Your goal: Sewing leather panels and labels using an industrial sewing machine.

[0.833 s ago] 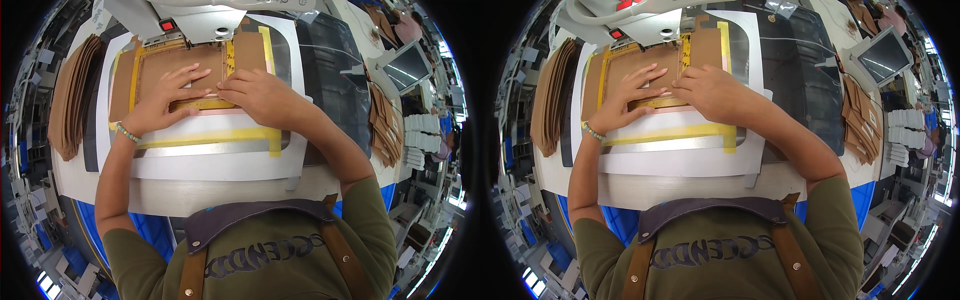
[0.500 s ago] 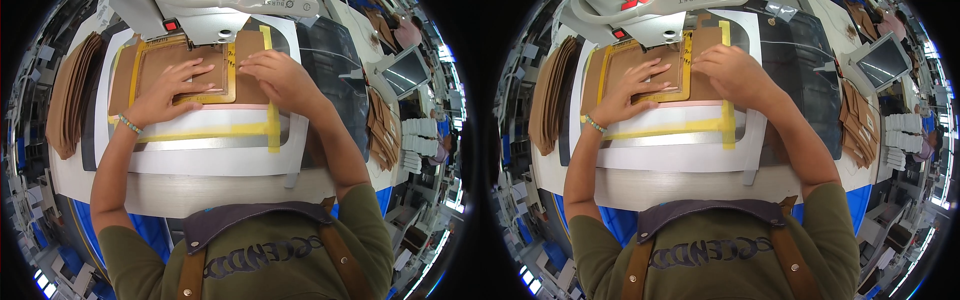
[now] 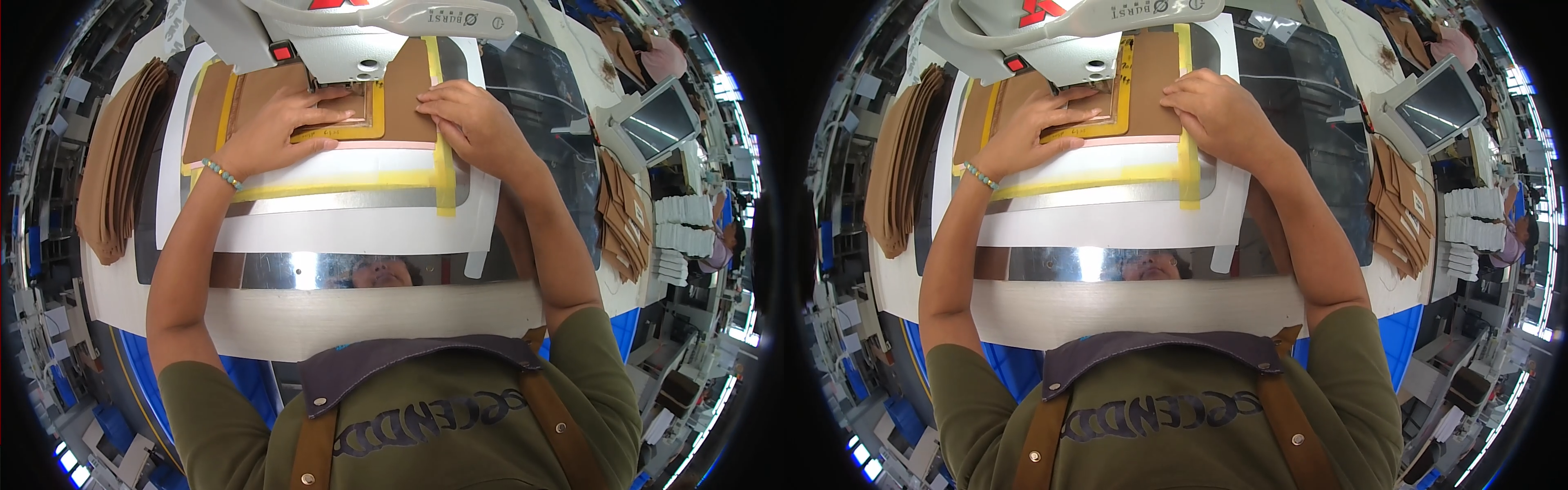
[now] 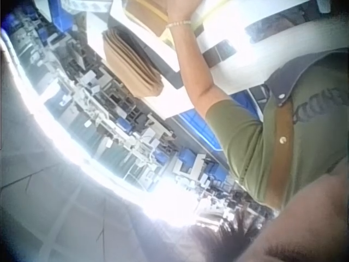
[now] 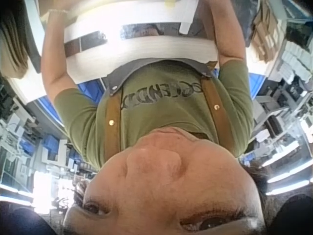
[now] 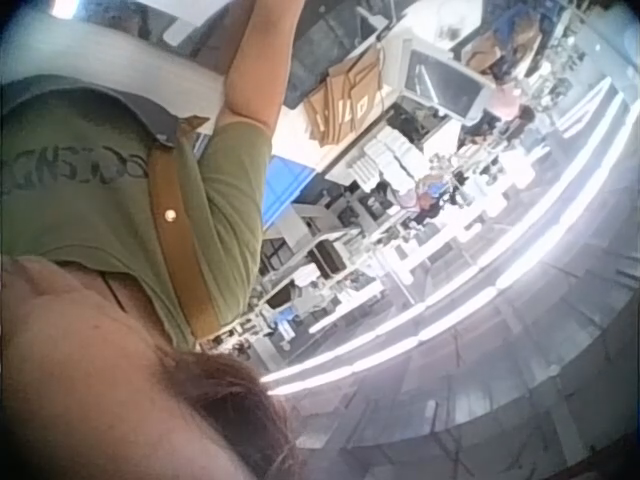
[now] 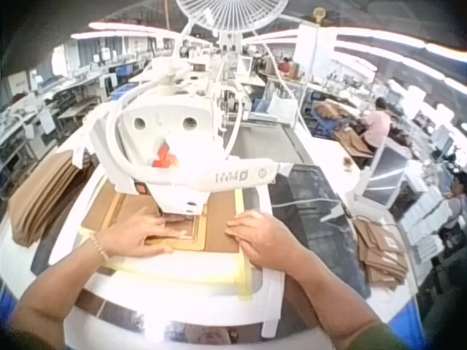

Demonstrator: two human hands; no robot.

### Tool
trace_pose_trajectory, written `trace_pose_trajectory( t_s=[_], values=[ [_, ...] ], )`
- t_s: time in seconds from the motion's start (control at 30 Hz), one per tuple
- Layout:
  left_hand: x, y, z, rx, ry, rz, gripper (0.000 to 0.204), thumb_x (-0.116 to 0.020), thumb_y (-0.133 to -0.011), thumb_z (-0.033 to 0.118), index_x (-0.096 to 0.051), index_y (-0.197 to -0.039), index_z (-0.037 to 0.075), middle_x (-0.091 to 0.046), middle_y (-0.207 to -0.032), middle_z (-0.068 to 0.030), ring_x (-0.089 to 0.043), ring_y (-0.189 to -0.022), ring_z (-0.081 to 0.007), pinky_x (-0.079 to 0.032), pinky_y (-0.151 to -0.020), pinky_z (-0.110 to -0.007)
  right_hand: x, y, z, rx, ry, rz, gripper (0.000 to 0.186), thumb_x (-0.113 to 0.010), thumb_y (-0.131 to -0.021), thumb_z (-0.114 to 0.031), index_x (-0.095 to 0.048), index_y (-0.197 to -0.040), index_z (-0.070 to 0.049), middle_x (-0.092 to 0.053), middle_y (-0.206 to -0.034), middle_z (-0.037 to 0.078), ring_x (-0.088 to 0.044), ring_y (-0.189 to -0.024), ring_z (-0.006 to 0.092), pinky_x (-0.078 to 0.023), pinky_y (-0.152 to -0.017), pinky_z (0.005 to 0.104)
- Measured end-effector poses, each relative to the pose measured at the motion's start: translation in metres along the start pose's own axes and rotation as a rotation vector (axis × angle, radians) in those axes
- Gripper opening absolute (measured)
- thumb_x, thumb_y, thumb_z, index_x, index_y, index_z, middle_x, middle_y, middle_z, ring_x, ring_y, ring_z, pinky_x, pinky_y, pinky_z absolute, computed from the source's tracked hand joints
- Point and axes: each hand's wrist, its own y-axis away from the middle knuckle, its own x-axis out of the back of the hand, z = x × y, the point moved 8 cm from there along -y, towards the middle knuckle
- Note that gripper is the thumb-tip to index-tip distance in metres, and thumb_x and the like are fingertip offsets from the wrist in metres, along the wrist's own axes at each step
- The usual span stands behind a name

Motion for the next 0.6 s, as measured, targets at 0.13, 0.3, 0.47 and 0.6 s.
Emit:
trace_pose_trajectory(
  t_s=[0.13,0.3,0.47,0.6],
  values=[
    [0.004,-0.006,-0.005,0.051,-0.034,0.032,0.045,-0.073,-0.101,0.043,-0.075,-0.141,0.022,-0.066,-0.151,-0.0141,-0.053,-0.138,-0.038,-0.041,-0.122,-0.049,0.0,0.0,0.003,-0.008,-0.001,0.014,0.024,-0.065,-0.094,-0.007,-0.08,-0.112,-0.004,-0.078,-0.122,0.007,-0.068,-0.12,0.0269,-0.055,-0.103,0.0412],
    [0.008,-0.015,-0.008,-0.002,-0.077,0.106,0.049,-0.073,-0.101,0.044,-0.074,-0.143,0.021,-0.065,-0.149,-0.0192,-0.056,-0.134,-0.0392,-0.044,-0.118,-0.049,-0.002,0.003,0.008,-0.016,-0.005,0.01,0.023,-0.064,-0.095,-0.009,-0.08,-0.111,-0.005,-0.078,-0.122,0.007,-0.068,-0.12,0.0267,-0.054,-0.102,0.0405],
    [0.0,-0.016,-0.013,0.045,-0.044,0.136,0.046,-0.069,-0.104,0.041,-0.074,-0.143,0.017,-0.069,-0.139,-0.0222,-0.059,-0.132,-0.0388,-0.045,-0.117,-0.048,0.006,0.003,0.011,-0.017,-0.013,0.021,0.023,-0.064,-0.096,-0.009,-0.08,-0.112,-0.004,-0.078,-0.123,0.008,-0.068,-0.119,0.028,-0.055,-0.103,0.0418],
    [0.01,0.0,-0.013,0.075,0.036,0.205,0.044,-0.064,-0.107,0.036,-0.073,-0.142,0.012,-0.071,-0.134,-0.0229,-0.063,-0.127,-0.0395,-0.047,-0.114,-0.046,0.044,0.009,0.01,-0.079,-0.109,0.029,0.026,-0.067,-0.1,-0.006,-0.078,-0.123,-0.004,-0.077,-0.129,0.01,-0.069,-0.122,0.0297,-0.054,-0.106,0.0405]
  ],
)
